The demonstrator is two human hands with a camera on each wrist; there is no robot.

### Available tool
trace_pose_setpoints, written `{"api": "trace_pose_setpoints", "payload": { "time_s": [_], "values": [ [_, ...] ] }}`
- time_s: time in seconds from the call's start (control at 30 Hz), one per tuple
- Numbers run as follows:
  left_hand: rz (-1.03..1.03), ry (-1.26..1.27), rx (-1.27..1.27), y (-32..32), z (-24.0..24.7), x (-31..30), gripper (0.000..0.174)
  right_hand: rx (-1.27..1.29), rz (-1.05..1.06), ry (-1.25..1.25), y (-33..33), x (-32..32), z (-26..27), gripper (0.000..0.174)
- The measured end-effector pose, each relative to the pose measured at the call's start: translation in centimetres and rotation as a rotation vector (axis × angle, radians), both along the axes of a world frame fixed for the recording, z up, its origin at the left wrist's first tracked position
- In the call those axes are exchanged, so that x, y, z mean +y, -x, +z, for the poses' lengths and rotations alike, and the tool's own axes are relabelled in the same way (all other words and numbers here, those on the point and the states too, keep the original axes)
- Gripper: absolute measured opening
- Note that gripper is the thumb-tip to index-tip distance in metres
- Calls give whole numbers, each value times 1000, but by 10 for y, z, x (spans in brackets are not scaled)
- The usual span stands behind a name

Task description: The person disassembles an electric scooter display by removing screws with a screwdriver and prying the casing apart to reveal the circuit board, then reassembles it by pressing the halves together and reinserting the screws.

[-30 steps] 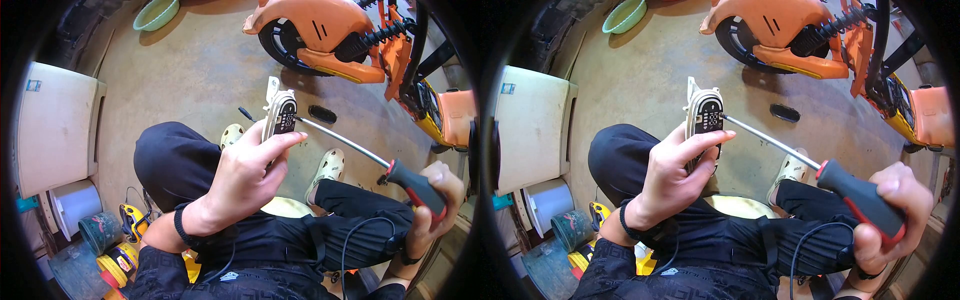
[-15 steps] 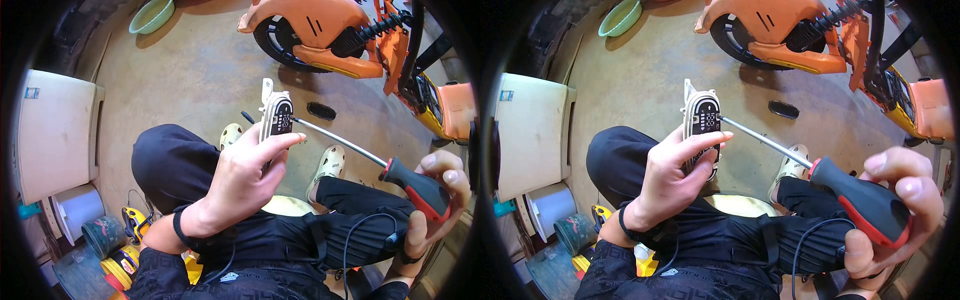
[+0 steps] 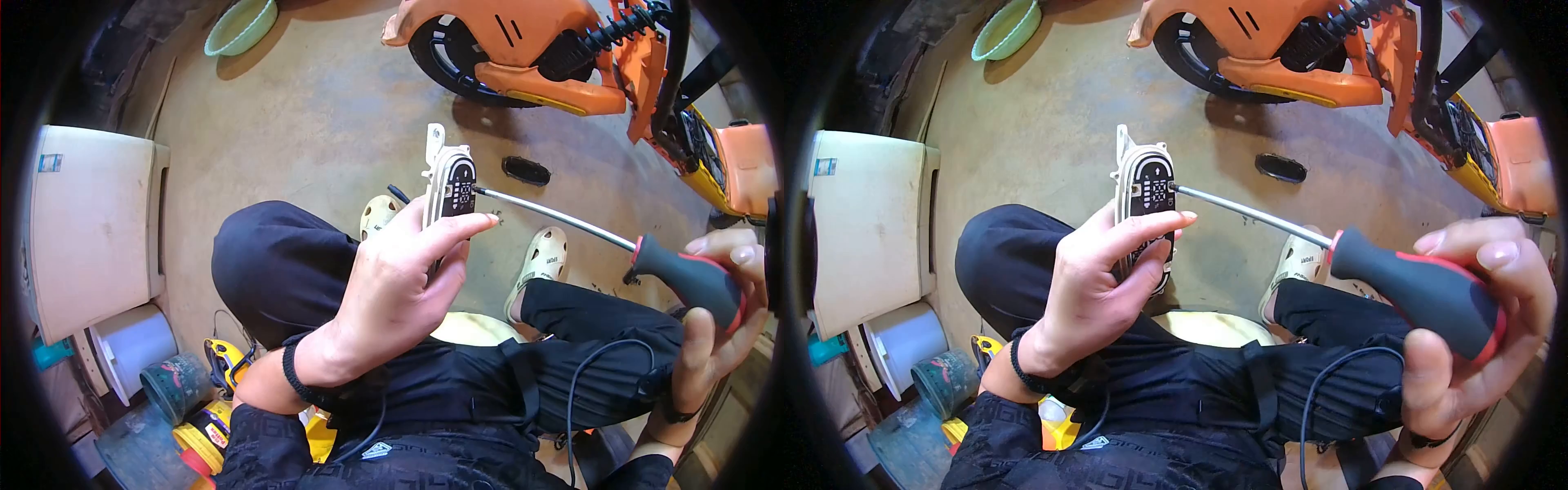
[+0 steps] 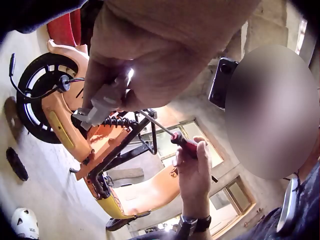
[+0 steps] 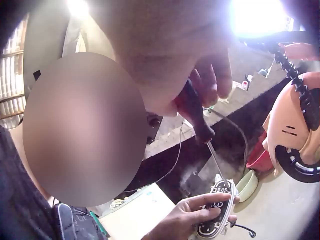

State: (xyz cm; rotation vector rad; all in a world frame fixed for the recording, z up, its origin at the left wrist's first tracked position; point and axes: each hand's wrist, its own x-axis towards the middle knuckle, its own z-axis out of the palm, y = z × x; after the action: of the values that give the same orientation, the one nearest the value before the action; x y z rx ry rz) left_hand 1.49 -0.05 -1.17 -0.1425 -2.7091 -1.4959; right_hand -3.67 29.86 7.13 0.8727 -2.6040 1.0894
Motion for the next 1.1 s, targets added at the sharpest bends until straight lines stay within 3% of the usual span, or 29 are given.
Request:
{"api": "trace_pose_setpoints", "payload": {
  "time_s": [0.1, 0.13, 0.23, 0.27, 0.43, 0.57, 0.63, 0.67, 0.77, 0.83, 0.9, 0.93, 1.03, 1.07, 1.1],
  "values": [
    [-10, 6, 3, 0, 2, 1, 39, -96, -76, 52, -7, 20, -3, 78],
    [-13, 3, 7, 0, 2, 1, 39, -99, -164, 84, -11, 22, -7, 88],
    [-1, 4, -6, 1, 1, 0, 39, -117, -219, -23, -10, -8, 1, 87],
    [-1, 5, -6, 1, 0, 0, 39, -103, -213, 89, -7, -25, -3, 83],
    [-7, 5, -15, 2, 1, 0, 38, -39, -215, 16, -4, -12, 0, 76],
    [-20, -9, -8, 2, 1, 1, 38, -99, -248, -1, -3, 6, 0, 86],
    [-14, -1, 18, 3, -1, 0, 38, -95, -253, -54, -2, -13, 2, 80],
    [-14, 0, 16, 3, -1, 0, 38, -99, -207, 83, 0, -27, -1, 74],
    [5, -17, -14, 2, -2, 0, 38, -66, -137, 71, 0, -18, -2, 67],
    [-18, 2, -20, 2, 0, 1, 37, -20, -186, 55, 0, -13, -3, 69],
    [-29, -3, -10, 2, 0, 1, 37, -133, -164, 117, 0, 14, -9, 77],
    [-38, -8, 2, 2, 0, 1, 37, -163, -223, 92, -1, 18, -8, 88],
    [-13, -14, -16, 2, -1, 1, 37, -145, -220, -23, -1, -10, 3, 82],
    [-12, -12, -15, 2, -1, 1, 37, -111, -196, 143, -1, -26, -4, 74],
    [-4, -15, -24, 2, -1, 0, 37, -111, -196, 146, -1, -25, -4, 74]
  ]
}}
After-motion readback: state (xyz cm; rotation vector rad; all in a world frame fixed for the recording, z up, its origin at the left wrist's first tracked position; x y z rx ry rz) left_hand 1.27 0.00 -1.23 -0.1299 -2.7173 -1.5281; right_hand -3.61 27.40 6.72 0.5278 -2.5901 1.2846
